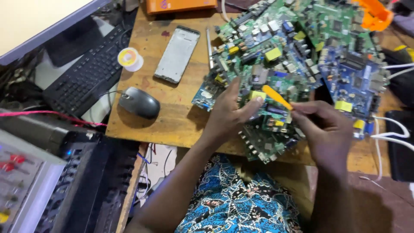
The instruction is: The person is sorting through a pile of electronic circuit boards, picking them up to inspect their components using a yellow plastic tool.
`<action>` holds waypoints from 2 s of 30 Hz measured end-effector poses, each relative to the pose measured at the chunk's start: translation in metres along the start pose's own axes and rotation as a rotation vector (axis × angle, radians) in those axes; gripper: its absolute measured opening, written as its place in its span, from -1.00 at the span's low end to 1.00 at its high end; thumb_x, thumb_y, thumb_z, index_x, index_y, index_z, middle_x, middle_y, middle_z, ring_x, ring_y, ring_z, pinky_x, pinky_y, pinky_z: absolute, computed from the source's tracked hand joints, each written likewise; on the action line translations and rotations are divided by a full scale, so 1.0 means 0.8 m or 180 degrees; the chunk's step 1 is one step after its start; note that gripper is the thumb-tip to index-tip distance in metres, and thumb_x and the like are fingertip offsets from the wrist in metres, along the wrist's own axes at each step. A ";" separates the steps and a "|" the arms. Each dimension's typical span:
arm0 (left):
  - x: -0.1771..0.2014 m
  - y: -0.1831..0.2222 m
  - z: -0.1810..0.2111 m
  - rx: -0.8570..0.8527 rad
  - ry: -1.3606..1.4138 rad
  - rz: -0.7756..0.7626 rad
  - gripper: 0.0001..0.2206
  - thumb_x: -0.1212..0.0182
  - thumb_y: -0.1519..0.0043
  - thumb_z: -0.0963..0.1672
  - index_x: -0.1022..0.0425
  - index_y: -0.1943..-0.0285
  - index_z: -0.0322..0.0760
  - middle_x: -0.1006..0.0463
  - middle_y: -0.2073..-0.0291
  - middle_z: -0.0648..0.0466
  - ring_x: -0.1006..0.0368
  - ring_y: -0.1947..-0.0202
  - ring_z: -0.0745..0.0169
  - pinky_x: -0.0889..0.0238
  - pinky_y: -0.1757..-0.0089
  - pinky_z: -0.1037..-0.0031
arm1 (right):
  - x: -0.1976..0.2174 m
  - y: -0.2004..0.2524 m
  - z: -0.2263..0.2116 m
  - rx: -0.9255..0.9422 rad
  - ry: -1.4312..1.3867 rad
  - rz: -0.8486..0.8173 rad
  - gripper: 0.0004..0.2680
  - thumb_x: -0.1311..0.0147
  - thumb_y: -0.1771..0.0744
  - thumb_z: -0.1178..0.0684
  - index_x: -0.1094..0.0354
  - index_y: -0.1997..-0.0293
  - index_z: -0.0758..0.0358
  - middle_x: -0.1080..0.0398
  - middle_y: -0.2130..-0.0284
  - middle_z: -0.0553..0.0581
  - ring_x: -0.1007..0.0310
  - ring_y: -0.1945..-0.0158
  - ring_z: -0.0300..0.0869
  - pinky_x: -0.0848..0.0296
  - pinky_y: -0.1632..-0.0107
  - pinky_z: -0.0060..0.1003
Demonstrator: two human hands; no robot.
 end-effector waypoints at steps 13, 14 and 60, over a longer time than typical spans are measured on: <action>0.000 -0.006 -0.040 -0.0389 0.0264 0.0358 -0.54 -0.33 -0.29 0.03 -0.50 -0.30 -0.24 -0.68 0.05 -0.20 -0.63 -0.06 -0.15 -0.40 -0.12 -0.05 | 0.013 0.021 0.008 -0.0179 -0.0189 0.0255 -0.85 -0.35 -0.29 0.36 -0.67 0.10 0.31 -0.59 0.31 0.26 -0.57 0.05 -0.18 -0.58 -0.06 -0.11; -0.001 -0.008 -0.040 -0.0412 0.0273 0.0338 -0.54 -0.33 -0.29 0.03 -0.49 -0.30 -0.25 -0.67 0.04 -0.21 -0.62 -0.07 -0.16 -0.39 -0.12 -0.05 | 0.017 0.017 0.014 -0.0218 -0.0170 0.0289 -0.86 -0.36 -0.31 0.33 -0.67 0.10 0.30 -0.58 0.32 0.24 -0.56 0.09 -0.19 -0.58 -0.07 -0.13; 0.007 0.002 -0.045 -0.0553 0.0542 0.0273 -0.29 -0.25 -0.38 0.05 -0.14 -0.57 -0.52 -0.36 -0.33 -0.49 -0.29 -0.40 -0.46 -0.12 -0.33 -0.37 | 0.049 0.032 0.024 -0.0035 -0.0406 0.0498 -0.88 -0.23 -0.43 0.33 -0.56 -0.07 0.48 -0.32 0.42 0.26 -0.37 0.36 -0.17 -0.52 0.23 -0.22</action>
Point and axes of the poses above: each hand's wrist, its own y-axis away from the middle knuckle, its own x-axis out of the back of the hand, z = x × y, the point moved 4 cm from there along -y, towards the middle knuckle
